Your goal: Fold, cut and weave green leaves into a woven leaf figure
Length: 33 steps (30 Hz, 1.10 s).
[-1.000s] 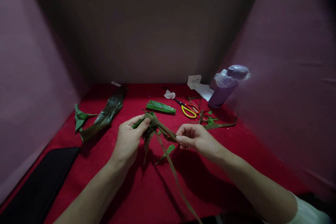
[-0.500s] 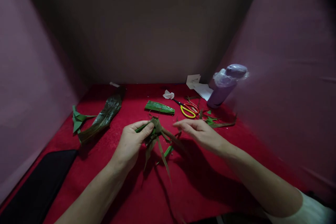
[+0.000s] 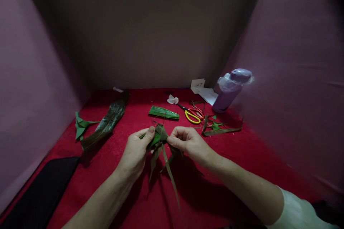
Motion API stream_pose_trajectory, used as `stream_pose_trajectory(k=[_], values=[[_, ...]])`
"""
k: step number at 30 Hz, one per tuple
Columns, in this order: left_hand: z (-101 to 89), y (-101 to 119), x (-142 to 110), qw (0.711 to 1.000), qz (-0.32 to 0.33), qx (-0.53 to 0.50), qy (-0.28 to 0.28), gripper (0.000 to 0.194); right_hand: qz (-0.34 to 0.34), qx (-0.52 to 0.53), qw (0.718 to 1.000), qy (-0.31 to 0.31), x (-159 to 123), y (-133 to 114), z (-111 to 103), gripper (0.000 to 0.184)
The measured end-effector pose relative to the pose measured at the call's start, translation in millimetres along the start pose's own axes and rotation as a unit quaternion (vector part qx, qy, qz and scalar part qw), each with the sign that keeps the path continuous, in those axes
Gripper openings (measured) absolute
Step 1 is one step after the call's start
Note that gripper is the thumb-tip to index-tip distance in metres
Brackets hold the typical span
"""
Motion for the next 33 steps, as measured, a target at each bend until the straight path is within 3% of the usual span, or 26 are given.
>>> stream_pose_trajectory(k=[10,18,27,33], values=[[0.4,4.4,0.4,0.999,0.029,0.028,-0.013,0.029,0.026,-0.028,0.999,-0.034,1.0,6.6,-0.8,0.038],[-2.9,1.6,2.1,1.0,0.024,0.018,0.008,0.026,0.019,-0.019,0.998,-0.049,0.2,4.8,-2.2,0.044],[3.1,3.8,-2.1,0.999,0.032,0.018,-0.002,0.02,-0.01,0.04,0.999,-0.007,-0.8,-0.1,4.6,0.034],[2.5,-1.3,-3.8,1.0,-0.006,0.007,-0.008,0.021,-0.017,0.045,0.999,0.021,-1.1,3.4,3.5,0.028]])
Point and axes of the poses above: each hand's wrist, its own x-axis towards the middle knuckle, its own z-axis out of the palm, y = z × x, the point moved 4 cm from there along x, towards the middle knuckle, and after that the axes turned 15 degrees about y, right-handed, at the moved point
